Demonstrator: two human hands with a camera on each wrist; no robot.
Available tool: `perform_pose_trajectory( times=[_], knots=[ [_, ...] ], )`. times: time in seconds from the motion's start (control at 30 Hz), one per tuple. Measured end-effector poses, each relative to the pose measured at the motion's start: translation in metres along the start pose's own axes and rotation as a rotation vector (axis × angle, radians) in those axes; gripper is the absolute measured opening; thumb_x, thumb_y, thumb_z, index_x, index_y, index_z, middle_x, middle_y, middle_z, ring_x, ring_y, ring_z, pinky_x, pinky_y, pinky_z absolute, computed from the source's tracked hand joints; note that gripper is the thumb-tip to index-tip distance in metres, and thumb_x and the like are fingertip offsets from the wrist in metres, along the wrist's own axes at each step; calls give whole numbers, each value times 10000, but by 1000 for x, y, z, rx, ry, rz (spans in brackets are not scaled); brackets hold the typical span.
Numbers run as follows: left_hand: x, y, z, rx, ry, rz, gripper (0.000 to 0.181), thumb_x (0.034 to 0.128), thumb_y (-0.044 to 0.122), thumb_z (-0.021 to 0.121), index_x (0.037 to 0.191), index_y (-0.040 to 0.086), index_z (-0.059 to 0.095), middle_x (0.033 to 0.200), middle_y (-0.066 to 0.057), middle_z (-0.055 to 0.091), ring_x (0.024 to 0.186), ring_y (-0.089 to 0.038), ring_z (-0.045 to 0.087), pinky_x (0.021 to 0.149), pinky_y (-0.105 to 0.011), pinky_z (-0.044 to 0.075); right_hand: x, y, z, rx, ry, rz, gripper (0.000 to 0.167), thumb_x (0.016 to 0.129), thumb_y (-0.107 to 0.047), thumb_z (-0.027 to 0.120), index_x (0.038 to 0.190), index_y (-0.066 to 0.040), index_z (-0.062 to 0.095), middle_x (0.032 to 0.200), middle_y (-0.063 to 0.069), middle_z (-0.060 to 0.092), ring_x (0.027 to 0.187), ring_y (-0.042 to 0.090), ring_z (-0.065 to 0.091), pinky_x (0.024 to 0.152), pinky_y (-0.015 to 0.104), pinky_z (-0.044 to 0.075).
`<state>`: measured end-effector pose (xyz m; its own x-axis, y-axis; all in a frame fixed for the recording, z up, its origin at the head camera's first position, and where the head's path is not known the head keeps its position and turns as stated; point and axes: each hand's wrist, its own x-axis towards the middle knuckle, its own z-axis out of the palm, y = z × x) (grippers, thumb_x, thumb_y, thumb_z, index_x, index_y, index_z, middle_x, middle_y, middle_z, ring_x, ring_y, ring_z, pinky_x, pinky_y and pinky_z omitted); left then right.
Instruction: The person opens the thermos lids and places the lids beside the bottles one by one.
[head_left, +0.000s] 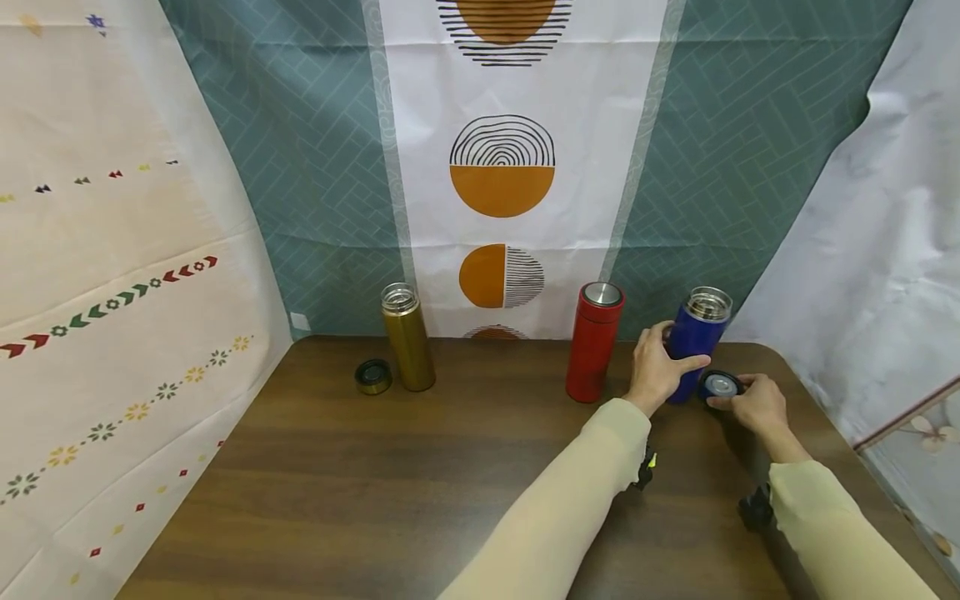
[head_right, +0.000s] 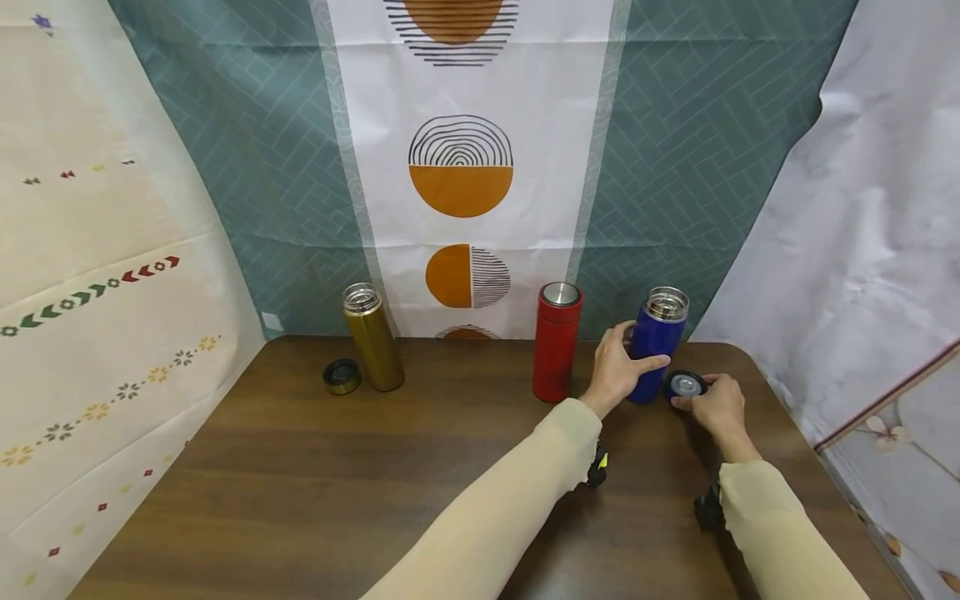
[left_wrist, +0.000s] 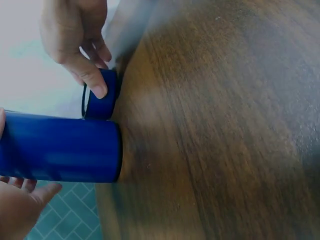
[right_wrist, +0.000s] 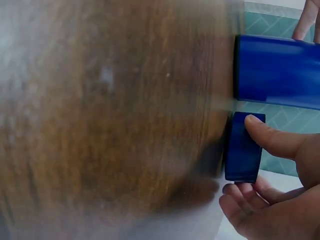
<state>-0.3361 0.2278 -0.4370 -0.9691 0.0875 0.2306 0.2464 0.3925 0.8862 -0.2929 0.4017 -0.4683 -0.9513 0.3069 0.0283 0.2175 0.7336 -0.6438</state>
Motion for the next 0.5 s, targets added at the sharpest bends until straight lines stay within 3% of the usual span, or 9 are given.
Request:
perform_pose_trajectory(
  times=[0.3, 0.4, 0.5],
  knots=[
    [-5, 2, -13, 12, -40, -61, 794, 818, 444, 888, 1489, 240, 517, 1388, 80, 571, 1284, -115, 571, 1075, -352, 503, -3, -13, -4, 54, 21, -104, 920, 835, -99, 856, 1416, 305, 267, 1356, 526, 323, 1253, 661, 354, 1052, 732, 349],
    [-9, 4, -19, 0, -62, -60, 816, 843, 469, 857, 1525, 240, 472, 1436, 64, 523, 1309, -141, 558, 1082, -375, 501, -8, -26, -11, 86, 67, -129, 840, 898, -96, 784, 1452, 265, 266, 1392, 508, 304, 1274, 646, 340, 1050, 725, 349],
    [-15, 6, -23, -21, -104, -52, 846, 862, 503, 826, 1555, 240, 419, 1486, 62, 449, 1355, -158, 517, 1108, -391, 480, -18, -41, -18, 136, 168, -126, 705, 943, -78, 683, 1472, 205, 313, 1424, 454, 290, 1285, 598, 351, 1029, 682, 366]
  ],
)
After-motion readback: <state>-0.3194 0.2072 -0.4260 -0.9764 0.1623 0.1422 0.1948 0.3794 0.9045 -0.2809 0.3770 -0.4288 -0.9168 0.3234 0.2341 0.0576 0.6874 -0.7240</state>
